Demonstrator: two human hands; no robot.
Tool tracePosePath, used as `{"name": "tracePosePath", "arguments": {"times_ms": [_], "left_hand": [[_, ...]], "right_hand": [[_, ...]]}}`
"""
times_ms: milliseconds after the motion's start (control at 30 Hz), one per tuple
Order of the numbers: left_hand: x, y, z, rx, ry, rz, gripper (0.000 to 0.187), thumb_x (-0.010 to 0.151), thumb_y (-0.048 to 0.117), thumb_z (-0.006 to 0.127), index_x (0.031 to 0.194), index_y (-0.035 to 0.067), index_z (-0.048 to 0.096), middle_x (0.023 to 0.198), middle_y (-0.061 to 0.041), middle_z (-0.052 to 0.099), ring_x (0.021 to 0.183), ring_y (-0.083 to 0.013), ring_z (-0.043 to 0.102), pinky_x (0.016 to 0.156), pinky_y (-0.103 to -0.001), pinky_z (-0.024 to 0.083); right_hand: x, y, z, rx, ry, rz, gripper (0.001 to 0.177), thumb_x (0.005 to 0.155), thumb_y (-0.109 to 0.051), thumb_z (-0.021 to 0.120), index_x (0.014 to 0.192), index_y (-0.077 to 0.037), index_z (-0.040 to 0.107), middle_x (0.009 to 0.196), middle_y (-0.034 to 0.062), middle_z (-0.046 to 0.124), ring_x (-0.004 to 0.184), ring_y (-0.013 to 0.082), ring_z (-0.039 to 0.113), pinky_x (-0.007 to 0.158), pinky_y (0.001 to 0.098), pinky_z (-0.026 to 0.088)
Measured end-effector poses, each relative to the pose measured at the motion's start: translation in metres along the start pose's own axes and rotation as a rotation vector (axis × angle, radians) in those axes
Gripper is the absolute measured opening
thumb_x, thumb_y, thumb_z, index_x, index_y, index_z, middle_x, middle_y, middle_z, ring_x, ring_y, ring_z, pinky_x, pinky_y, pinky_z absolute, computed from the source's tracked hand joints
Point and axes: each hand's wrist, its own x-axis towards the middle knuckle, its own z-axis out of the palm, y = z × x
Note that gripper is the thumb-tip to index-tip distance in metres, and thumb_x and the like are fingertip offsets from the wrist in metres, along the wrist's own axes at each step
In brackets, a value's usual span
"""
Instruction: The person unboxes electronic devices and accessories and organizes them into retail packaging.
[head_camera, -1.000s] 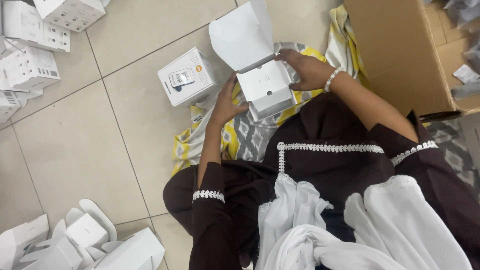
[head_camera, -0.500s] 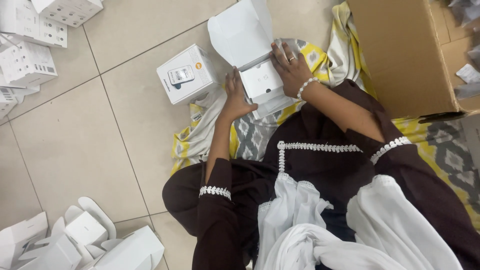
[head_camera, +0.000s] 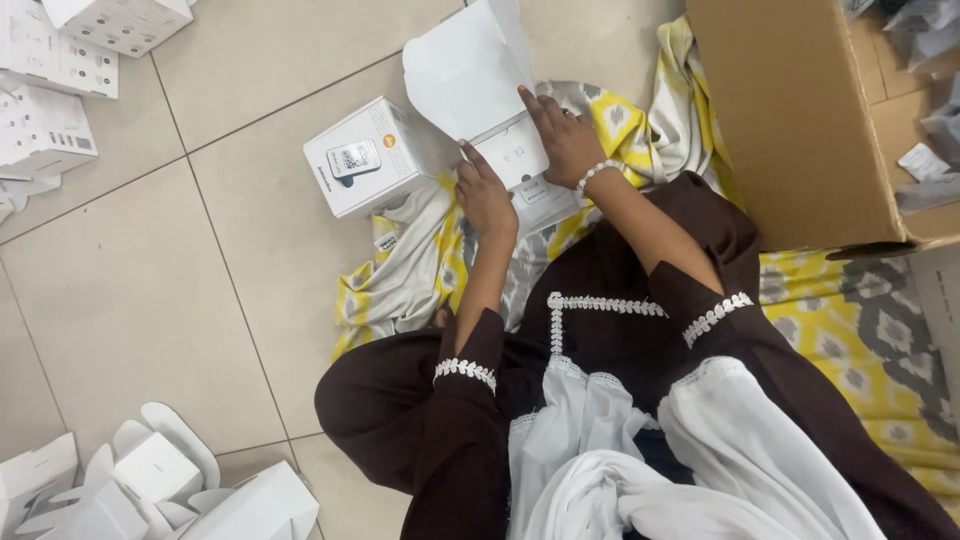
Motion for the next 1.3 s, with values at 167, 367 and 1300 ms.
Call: {"name": "tracePosePath", "arguments": {"times_ms": [167, 367, 1300], "left_hand": [[-0.001, 0.003, -0.052, -0.206, -0.114, -0.018, 0.144, 0.063, 0.027, 0.097, 0.165, 0.001, -0.002, 0.155, -0.02, 0.036, 0.141, -0.0347, 0.045, 0.115, -0.05, 0.036], [0.081, -0.045, -0.031, -1.291, -0.302, -0.252, 0.135, 0.075, 0.038, 0.092, 0.162, 0.005, -0.006, 0.159, -0.023, 0.028, 0.147, -0.0329, 0.034, 0.122, -0.042, 0.03], [-0.016, -0.05, 0.017, -0.786, 0.243, 0.397, 0.048, 0.097, 0.018, 0.064, 0.139, -0.003, 0.052, 0.135, -0.027, 0.06, 0.123, -0.0436, 0.058, 0.1, -0.046, 0.048]], "right_hand": [[0.008, 0.009, -0.002, 0.06, -0.013, -0.077, 0.144, 0.061, -0.026, 0.095, 0.165, -0.015, -0.004, 0.15, 0.0292, 0.041, 0.125, 0.0475, 0.054, 0.107, 0.054, 0.043], [0.048, 0.032, -0.014, 1.15, -0.071, 0.242, 0.14, 0.076, -0.047, 0.088, 0.161, -0.012, -0.018, 0.146, 0.0316, 0.046, 0.138, 0.0376, 0.047, 0.119, 0.0489, 0.032], [-0.028, 0.072, 0.09, 0.337, 0.394, -0.285, 0.037, 0.093, -0.018, 0.066, 0.125, 0.001, 0.065, 0.124, 0.0273, 0.066, 0.115, 0.0469, 0.06, 0.097, 0.0488, 0.05]]}}
